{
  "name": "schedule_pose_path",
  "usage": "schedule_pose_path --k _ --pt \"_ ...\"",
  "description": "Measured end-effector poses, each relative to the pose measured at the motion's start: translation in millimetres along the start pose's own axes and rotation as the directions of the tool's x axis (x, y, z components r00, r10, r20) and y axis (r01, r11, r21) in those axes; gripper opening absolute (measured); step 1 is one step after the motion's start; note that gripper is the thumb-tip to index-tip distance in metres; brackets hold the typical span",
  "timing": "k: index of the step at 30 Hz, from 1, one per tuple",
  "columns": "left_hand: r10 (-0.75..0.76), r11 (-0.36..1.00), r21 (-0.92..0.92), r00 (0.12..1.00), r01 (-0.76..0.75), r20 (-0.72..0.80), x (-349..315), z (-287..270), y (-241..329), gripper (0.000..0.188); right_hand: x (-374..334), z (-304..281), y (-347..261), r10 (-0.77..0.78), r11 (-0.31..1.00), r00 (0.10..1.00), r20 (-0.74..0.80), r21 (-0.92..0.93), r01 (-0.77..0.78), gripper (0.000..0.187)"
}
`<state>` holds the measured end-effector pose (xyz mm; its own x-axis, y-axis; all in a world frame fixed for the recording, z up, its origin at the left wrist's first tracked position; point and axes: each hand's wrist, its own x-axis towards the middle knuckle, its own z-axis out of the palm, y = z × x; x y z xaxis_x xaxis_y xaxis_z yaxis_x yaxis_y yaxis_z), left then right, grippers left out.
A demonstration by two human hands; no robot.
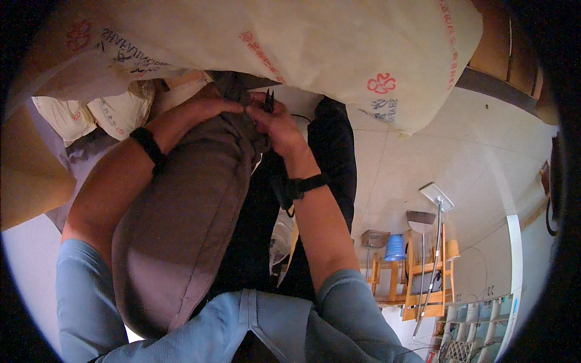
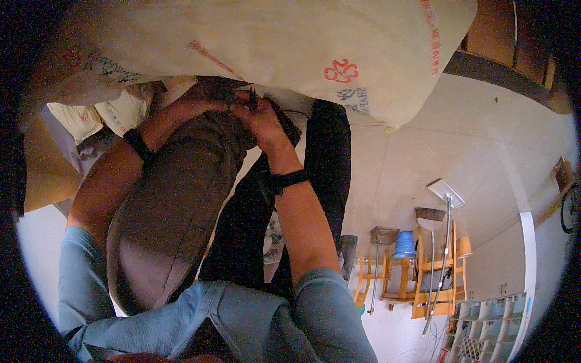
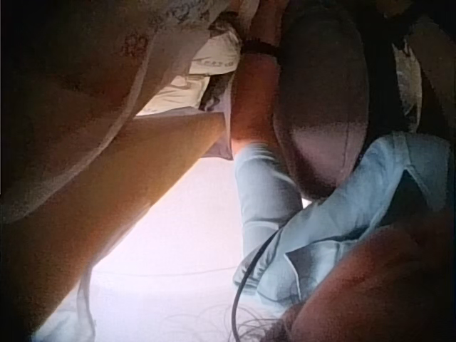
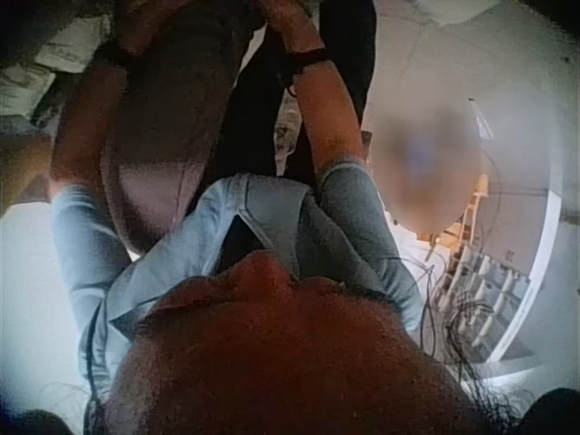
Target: The person assembles a sofa by inserting foam cushions into fabric covers and fastening them with a staple gun. They handle multiple cushions and covers, positioning and securing each piece on the sofa frame.
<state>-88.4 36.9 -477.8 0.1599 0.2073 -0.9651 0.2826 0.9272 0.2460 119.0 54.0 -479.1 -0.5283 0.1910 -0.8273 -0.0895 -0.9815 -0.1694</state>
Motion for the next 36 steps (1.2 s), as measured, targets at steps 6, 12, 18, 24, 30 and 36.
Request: schedule_pose_path --k 6,12,18,24,30,36 --pt "0.096 0.995 -0.029 0.994 -0.097 -0.047 -13 11 30 0.073 11 0 4 -0.016 0.997 1.0 -0.018 0.074 0.018 0.02" --pt "0.069 0.96 0.28 0.982 -0.017 -0.177 9 11 2 0.077 23 7 16 -0.094 0.993 0.987 -0.134 -0.089 0.082 0.018" --pt "0.073 0.977 0.214 0.973 -0.025 -0.219 22 1 -37 0.072 12 -6 13 -0.289 0.871 0.952 -0.098 -0.44 0.219 0.026" --pt "-0.003 0.994 0.109 0.991 0.018 -0.135 4 3 -4 0.055 -15 -16 8 0.038 0.979 0.997 0.07 -0.204 -0.023 0.047" --pt "0.056 0.987 0.156 0.985 -0.03 -0.162 5 4 -1 0.066 -27 -11 38 -0.162 0.915 0.986 -0.031 -0.379 0.139 0.043" --pt "-0.03 0.997 0.063 0.994 0.037 -0.101 7 2 -9 0.062 -35 -5 17 -0.204 0.819 0.978 -0.04 -0.554 0.148 0.03"
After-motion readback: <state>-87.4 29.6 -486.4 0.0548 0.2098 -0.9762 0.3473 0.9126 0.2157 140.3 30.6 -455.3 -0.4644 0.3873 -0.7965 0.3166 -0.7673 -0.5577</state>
